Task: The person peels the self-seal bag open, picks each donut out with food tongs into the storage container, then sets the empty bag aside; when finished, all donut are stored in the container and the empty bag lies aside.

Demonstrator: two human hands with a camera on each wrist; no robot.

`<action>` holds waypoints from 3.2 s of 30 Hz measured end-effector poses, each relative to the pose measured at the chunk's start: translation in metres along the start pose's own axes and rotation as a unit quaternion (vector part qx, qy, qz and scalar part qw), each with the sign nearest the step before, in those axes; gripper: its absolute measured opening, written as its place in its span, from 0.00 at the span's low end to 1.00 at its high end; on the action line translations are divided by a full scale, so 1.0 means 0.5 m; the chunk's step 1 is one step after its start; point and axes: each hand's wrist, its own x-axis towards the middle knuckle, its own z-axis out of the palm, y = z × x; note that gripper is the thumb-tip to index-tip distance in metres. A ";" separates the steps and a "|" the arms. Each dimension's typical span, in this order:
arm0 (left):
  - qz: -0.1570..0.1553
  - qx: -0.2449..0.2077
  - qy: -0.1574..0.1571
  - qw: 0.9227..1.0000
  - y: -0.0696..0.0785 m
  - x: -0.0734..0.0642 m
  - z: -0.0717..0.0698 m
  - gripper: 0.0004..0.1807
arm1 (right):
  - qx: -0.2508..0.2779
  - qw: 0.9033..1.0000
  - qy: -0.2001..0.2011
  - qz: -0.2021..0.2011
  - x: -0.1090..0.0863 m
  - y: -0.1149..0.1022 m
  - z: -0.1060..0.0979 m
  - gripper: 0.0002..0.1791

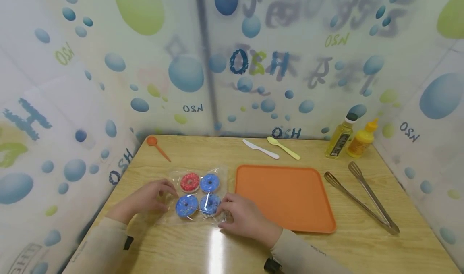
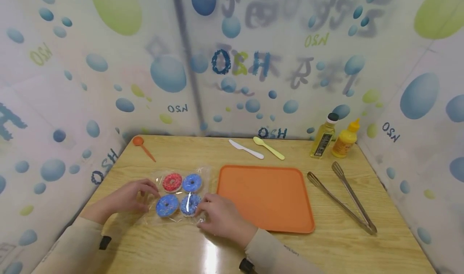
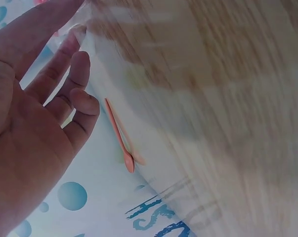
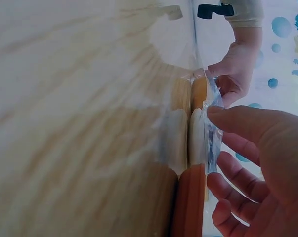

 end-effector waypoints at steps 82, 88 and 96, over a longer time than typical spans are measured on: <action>-0.002 0.010 -0.008 1.000 -0.008 0.013 -0.002 0.18 | 0.089 0.993 0.071 0.027 -0.048 0.043 -0.036 0.04; 0.000 0.016 -0.009 1.000 -0.002 0.013 -0.001 0.18 | 0.124 0.989 0.061 0.045 -0.011 0.039 -0.042 0.03; 0.013 0.028 -0.005 1.000 0.001 0.015 -0.002 0.19 | 0.061 0.998 0.023 0.025 0.038 0.054 -0.050 0.05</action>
